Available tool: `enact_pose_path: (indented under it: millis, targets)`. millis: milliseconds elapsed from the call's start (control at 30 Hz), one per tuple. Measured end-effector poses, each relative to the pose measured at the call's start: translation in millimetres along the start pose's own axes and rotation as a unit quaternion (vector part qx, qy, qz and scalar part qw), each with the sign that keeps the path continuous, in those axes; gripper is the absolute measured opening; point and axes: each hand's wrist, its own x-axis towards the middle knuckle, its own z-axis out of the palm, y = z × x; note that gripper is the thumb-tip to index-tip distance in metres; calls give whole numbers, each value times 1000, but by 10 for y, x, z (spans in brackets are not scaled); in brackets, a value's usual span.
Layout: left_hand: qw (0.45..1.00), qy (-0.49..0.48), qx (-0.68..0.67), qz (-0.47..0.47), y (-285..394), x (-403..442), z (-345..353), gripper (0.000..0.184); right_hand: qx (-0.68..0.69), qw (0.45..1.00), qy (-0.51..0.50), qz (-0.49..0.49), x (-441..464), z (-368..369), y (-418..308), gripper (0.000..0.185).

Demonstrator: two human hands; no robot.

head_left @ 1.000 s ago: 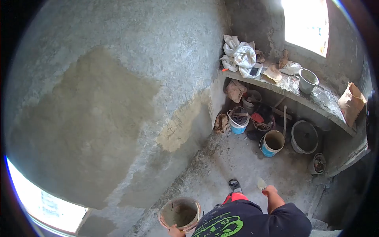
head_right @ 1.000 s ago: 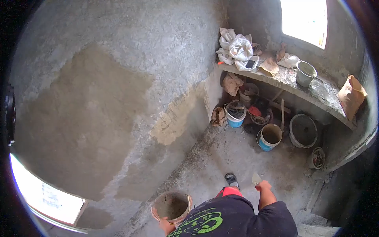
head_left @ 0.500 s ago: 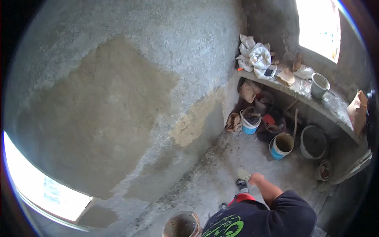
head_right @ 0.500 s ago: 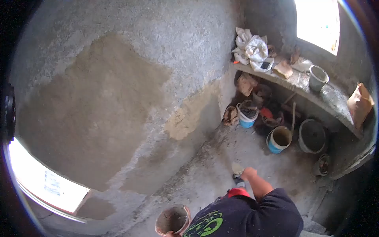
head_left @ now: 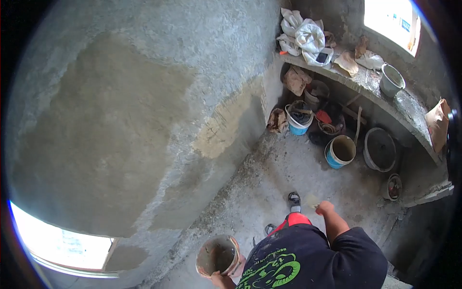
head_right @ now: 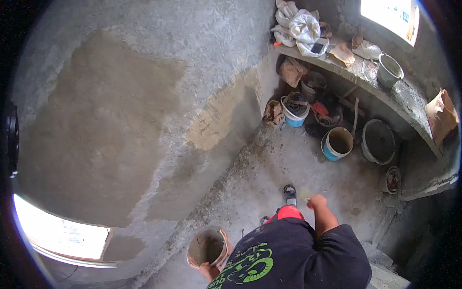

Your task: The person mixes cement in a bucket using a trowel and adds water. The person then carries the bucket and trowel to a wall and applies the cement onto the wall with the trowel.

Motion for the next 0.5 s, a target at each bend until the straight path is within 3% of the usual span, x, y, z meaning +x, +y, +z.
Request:
enact_pose_path:
  millis: [33,67,100,133,167,233,333,367,400,433,500]
  targets:
    - [938,41,-293,-179,719,-129,-342,27,-1,999,-20,26,115,46,187,39]
    - [760,82,-549,-337,1358,-463,-577,36,-3,999,-28,25,161,56,357,39]
    - [764,87,-543,-338,1205,-336,-462,36,12,997,-42,56,161,38,515,39]
    - [903,44,-352,-242,1035,-93,-263,30,28,994,-53,88,183,11,624,39]
    - [981,-2,-136,-135,948,-33,-222,24,24,994,-61,86,159,-18,672,39]
    - [988,-6,122,92,1710,-290,-598,18,67,988,-36,134,153,-65,801,35]
    - [994,2,31,105,2123,-275,-535,23,136,974,-13,179,507,139,940,31]
    - [979,1,-184,86,2173,-200,-374,26,129,976,-17,173,527,59,932,31]
    - [918,3,-390,66,2246,-141,-266,30,163,976,-34,144,541,-20,916,24]
    - [920,9,-387,62,2382,-65,-244,30,197,972,-53,114,554,-92,883,24]
    - [803,-44,-553,-220,2850,81,-246,41,214,971,-32,102,697,-67,828,25]
